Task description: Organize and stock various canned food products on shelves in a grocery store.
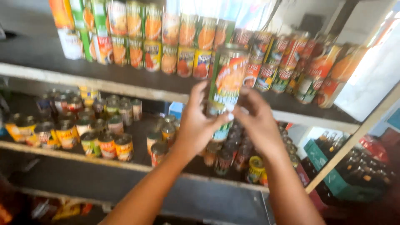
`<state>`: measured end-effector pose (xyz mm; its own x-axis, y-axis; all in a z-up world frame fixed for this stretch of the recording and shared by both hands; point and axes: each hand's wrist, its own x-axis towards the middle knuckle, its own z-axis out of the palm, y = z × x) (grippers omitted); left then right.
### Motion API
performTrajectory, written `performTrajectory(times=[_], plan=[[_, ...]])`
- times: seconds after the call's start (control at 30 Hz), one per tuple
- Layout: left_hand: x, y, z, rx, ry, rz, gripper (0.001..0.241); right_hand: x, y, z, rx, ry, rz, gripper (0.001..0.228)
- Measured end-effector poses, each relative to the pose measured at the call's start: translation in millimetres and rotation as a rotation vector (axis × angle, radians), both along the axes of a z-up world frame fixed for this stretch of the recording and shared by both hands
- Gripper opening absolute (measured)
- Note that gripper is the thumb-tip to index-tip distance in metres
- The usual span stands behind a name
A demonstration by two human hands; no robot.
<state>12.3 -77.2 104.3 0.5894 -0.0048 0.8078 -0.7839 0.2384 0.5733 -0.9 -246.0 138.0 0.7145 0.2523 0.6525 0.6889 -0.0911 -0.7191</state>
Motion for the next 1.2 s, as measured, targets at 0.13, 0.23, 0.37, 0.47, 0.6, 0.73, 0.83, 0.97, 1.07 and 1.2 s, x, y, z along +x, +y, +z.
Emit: performTrajectory(times=[0.13, 0.23, 0.37, 0.47, 0.6, 0.73, 0.83, 0.97, 1.07, 1.2], plan=[[53, -14, 56, 0.084, -0.109, 0.016, 0.083, 27, -8, 64, -0.071, -0.213, -0.174, 0.041], [125, -28, 70, 0.193, -0.248, 0.199, 0.088, 60, -18, 89, -0.09, -0.191, -0.272, 0.044], [161, -49, 86, 0.365, -0.273, 0.466, 0.097, 125, -53, 85, -0.04, -0.198, -0.343, 0.052], [174, -67, 72, 0.362, -0.163, 0.182, 0.092, 136, -66, 72, -0.118, -0.171, -0.221, 0.052], [169, -80, 54, 0.301, -0.163, 0.013, 0.092, 146, -87, 42, -0.119, -0.139, -0.253, 0.045], [163, -77, 47, 0.426, -0.114, 0.188, 0.091, 137, -87, 25, -0.166, -0.273, -0.263, 0.047], [164, -73, 51, 0.469, -0.118, 0.239, 0.079, 143, -86, 23, -0.18, -0.34, -0.341, 0.046], [145, -65, 63, 0.543, 0.003, 0.241, 0.049, 137, -80, 21, -0.084, -0.008, -0.326, 0.045], [147, -70, 54, 0.547, 0.026, 0.337, 0.043, 142, -89, 18, -0.188, -0.096, -0.401, 0.037], [141, -95, 60, 0.571, 0.055, 0.425, 0.05, 149, -111, 17, -0.097, -0.049, -0.397, 0.04]])
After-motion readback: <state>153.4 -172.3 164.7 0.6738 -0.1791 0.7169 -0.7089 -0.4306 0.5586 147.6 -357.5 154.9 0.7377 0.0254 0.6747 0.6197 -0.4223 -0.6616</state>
